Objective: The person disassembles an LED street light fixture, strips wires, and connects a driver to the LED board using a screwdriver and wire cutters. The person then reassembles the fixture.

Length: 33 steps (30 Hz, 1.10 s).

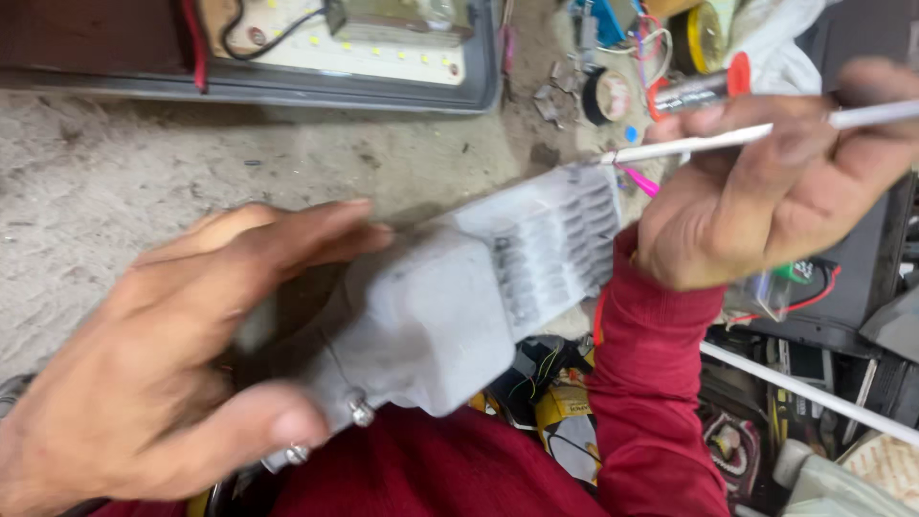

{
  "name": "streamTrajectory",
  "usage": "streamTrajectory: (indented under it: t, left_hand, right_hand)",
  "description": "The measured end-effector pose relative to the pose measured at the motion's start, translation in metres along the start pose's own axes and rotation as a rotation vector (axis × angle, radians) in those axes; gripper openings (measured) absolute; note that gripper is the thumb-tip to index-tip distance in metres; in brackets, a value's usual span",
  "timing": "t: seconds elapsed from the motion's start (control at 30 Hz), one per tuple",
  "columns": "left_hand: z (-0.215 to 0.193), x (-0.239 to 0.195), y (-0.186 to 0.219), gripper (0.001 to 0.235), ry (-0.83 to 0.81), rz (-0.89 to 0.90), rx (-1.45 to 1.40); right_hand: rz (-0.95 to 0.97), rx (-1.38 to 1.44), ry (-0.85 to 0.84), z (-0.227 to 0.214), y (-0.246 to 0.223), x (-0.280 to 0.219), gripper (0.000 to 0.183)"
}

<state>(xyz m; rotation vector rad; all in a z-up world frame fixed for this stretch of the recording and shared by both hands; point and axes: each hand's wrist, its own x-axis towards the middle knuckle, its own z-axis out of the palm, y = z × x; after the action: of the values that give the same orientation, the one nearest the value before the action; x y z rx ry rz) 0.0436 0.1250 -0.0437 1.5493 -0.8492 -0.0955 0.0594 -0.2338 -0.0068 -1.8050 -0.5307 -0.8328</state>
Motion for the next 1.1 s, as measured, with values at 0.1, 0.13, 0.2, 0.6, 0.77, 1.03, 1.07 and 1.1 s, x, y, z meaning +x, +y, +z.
streamTrajectory:
  t: [0.1,0.13,0.2,0.6,0.77,1.03,1.07,1.1]
  left_hand:
    - [0.011,-0.008,0.024,0.074,0.038,0.054,0.235]
    - [0.023,-0.013,0.034,0.074,0.046,0.022,0.387]
    - [0.045,-0.022,0.05,0.076,0.073,-0.039,0.689]
    - [0.018,0.006,0.039,0.046,0.168,0.137,0.39]
    - [0.016,0.019,0.038,0.034,0.217,-0.076,0.142]
    - [0.023,0.03,0.035,0.016,0.476,-0.163,-0.132]
    - [0.025,0.03,0.034,0.014,0.488,-0.196,-0.143]
    - [0.024,0.03,0.032,0.013,0.499,-0.234,-0.152]
  right_hand:
    - [-0.068,0.002,0.083,-0.036,0.015,0.019,0.029]
    - [-0.076,0.034,0.101,-0.047,0.021,0.024,0.028]
    - [-0.061,0.169,0.144,-0.062,0.033,0.026,0.025]
    - [-0.143,0.279,0.33,-0.109,0.037,-0.015,0.019]
    - [-0.073,0.115,0.458,-0.139,0.019,-0.048,0.026]
    - [0.212,-0.178,0.336,-0.191,0.008,-0.096,0.019]
    - [0.219,-0.239,0.296,-0.193,0.009,-0.101,0.018]
    - [0.226,-0.299,0.255,-0.196,0.009,-0.106,0.017]
